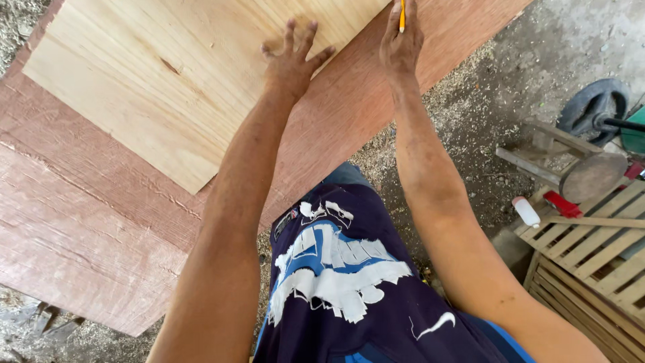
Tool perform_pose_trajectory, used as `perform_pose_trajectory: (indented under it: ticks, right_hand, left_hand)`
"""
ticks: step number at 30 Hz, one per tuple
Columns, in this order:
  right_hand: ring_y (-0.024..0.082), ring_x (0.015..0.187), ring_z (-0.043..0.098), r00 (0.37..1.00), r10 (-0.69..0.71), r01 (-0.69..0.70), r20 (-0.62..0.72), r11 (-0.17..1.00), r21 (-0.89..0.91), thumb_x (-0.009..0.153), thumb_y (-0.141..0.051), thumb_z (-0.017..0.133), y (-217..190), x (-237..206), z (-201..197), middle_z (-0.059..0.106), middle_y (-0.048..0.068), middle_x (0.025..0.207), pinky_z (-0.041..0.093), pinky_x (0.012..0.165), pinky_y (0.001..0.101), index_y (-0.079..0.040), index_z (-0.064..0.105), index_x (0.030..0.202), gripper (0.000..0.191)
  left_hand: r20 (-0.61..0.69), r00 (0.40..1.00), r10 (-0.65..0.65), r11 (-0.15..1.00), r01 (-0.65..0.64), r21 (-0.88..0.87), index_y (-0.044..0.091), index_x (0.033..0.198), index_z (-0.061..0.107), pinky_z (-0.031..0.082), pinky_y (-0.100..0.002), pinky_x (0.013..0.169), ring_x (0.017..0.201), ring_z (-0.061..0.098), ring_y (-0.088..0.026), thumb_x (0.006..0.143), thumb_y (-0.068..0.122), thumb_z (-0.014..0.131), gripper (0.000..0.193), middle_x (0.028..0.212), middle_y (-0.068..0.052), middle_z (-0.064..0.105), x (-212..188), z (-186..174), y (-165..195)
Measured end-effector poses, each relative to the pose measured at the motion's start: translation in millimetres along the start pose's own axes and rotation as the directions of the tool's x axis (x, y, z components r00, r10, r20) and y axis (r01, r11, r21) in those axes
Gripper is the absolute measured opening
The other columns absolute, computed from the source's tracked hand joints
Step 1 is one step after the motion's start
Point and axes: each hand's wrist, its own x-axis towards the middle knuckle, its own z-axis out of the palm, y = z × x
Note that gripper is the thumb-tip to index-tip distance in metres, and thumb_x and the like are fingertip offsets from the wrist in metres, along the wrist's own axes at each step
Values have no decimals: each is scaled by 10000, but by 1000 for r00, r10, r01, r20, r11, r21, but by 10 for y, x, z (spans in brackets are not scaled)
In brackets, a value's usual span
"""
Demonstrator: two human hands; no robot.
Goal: The person measures a plywood sheet with a tape measure and marks it with a pencil, aligns a lighter board on top of the plywood as a guide, then retrieves a hand saw and saws the plywood along the marked line, steadying the sheet with one hand.
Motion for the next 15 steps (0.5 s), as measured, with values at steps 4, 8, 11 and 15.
perform_pose_trajectory:
  ticks: [4, 8, 11, 15]
  right_hand:
    - [281, 1337, 637, 980, 175, -158, 99, 973, -166, 1143, -418, 311, -43, -191, 137, 681, 139, 1393, 420, 1248, 451, -164, 368, 1603, 528]
    - [386, 1352, 573, 952, -300, 276, -63, 929, -244, 1185, -272, 366, -181, -754, 399, 604, 261, 1463, 437, 1124, 503, -91, 318, 1618, 472]
    - [302, 1054, 688, 989, -136, 134, 53, 991, 29, 1109, -222, 521, -399, -1357, 730, 608, 220, 1275, 637, 848, 411, -26, 382, 1522, 478]
    - [312, 799, 691, 926, -377, 377, 18, 925, -37, 1026, -93, 628, -687, -2234, 1141, 699, 151, 1001, 558, 734, 457, 17, 482, 1406, 422]
  left_hand:
    - [-26, 1000, 15, 1000, -15, 12, 575, 1596, 169, 369, -765, 1067, 1560, -24, -390, 1068, 161, 453, 728, 1717, 39, -89, -77, -71, -2]
    - [-76, 996, 45, 999, -45, 10, 553, 1582, 251, 450, -716, 1026, 1562, 82, -388, 1066, 223, 457, 646, 1724, 21, 20, -120, -79, -54]
    - [-205, 970, 128, 991, -118, 58, 525, 1577, 315, 483, -678, 994, 1518, 176, -408, 1081, 258, 448, 579, 1707, -12, 119, -85, -48, -119]
    - [-234, 959, 161, 987, -153, 53, 487, 1544, 368, 466, -698, 923, 1465, 265, -342, 1049, 224, 450, 567, 1634, -14, 259, -89, 44, -189]
